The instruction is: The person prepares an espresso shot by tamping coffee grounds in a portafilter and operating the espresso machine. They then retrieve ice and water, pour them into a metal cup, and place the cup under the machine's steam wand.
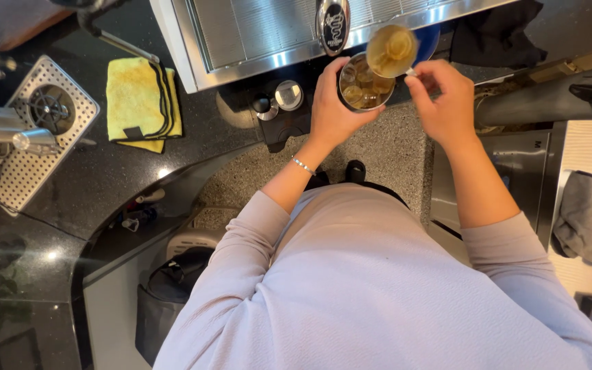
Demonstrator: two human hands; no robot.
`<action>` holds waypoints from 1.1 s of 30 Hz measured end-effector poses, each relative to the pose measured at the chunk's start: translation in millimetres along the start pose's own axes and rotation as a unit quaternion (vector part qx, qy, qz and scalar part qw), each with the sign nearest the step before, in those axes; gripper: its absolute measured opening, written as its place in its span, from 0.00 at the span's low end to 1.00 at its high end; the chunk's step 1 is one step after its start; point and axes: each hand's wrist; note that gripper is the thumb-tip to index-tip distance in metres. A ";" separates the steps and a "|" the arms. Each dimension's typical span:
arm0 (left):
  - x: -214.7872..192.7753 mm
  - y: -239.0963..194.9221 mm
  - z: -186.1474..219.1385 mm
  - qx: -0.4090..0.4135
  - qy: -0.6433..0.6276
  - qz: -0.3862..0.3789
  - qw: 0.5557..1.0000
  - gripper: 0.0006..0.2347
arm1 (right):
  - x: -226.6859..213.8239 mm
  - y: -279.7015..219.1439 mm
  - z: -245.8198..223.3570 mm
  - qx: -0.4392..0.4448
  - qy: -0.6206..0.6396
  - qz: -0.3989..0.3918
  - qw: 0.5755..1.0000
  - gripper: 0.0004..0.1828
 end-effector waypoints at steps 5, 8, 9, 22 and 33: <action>-5.5 -0.9 11.2 0.020 -0.044 -0.004 0.999 0.39 | 6.2 -6.9 33.6 0.156 0.257 0.049 0.952 0.06; -6.0 -1.7 8.5 0.025 -0.101 0.004 0.995 0.39 | 11.3 5.3 53.0 0.157 0.318 0.071 0.932 0.06; -3.7 -6.5 8.1 0.018 -0.153 0.002 0.988 0.38 | 11.6 6.7 59.8 0.156 0.334 0.078 0.926 0.06; -38.5 -90.9 59.1 -0.033 -0.062 0.203 0.977 0.38 | 16.1 37.8 70.0 0.140 0.291 0.005 0.946 0.17; -142.6 -152.8 52.8 -0.074 0.072 0.376 0.921 0.38 | 162.0 -15.9 -97.3 -0.165 0.260 -0.406 0.860 0.56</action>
Point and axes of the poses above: each hand's wrist, its own y-axis towards the middle knuckle, its own x-axis out of the palm, z = x × y, and after that the axes turned 3 degrees about -z, right-handed
